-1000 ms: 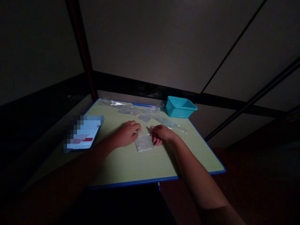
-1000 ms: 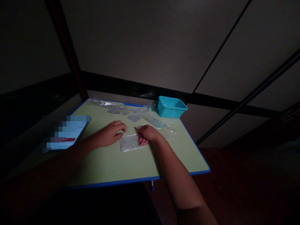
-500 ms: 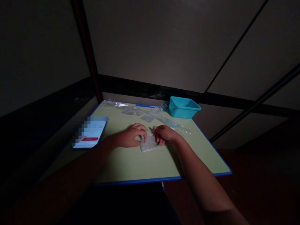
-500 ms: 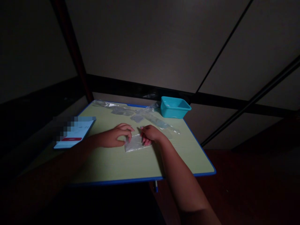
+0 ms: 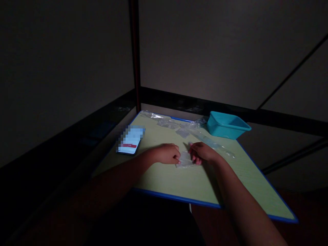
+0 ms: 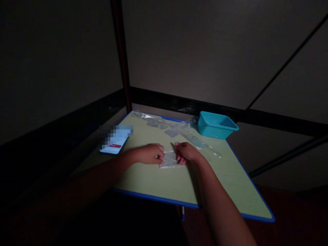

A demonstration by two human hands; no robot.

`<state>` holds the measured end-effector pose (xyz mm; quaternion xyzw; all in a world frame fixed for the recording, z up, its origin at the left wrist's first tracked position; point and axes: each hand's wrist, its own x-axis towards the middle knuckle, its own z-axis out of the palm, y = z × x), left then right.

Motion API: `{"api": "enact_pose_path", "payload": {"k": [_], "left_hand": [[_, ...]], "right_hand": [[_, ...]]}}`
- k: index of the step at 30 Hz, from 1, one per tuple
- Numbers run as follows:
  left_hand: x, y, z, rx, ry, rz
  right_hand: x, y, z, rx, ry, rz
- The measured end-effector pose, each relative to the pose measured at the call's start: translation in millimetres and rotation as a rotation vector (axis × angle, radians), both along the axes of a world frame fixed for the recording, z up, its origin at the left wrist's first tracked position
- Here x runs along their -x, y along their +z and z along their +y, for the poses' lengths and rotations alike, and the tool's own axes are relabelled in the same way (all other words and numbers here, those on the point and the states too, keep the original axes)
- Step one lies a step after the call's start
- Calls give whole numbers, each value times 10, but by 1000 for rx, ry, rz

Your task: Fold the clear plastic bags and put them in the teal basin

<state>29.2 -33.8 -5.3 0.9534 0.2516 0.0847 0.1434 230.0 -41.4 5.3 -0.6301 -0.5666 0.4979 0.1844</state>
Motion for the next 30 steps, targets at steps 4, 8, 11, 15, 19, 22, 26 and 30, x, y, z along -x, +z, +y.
{"api": "enact_pose_path", "payload": {"k": [4,8,11,15,19,22,26,30], "left_hand": [[-26,63,-53,-18,-3,-133],[-80,117,-81,159,38,-422],[-86,83,-65,295,9,-405],[-68,-6,-42,349,-121,-224],[-38,-22,-44,449,-79,-183],[-28,2,-42,483,-4,-157],[-59,43,-59,283,-5,-369],[-96,50,-98,80,-104,-373]], "right_hand": [[-11,-14,7,-10,9,9],[-33,-41,19,-23,6,9],[-36,-38,25,-24,20,12],[-27,-21,30,-19,33,15],[-33,-29,44,-21,59,4],[-41,-43,54,-30,73,-9],[-39,-61,64,-27,61,-3],[-27,-67,79,-6,55,16]]}}
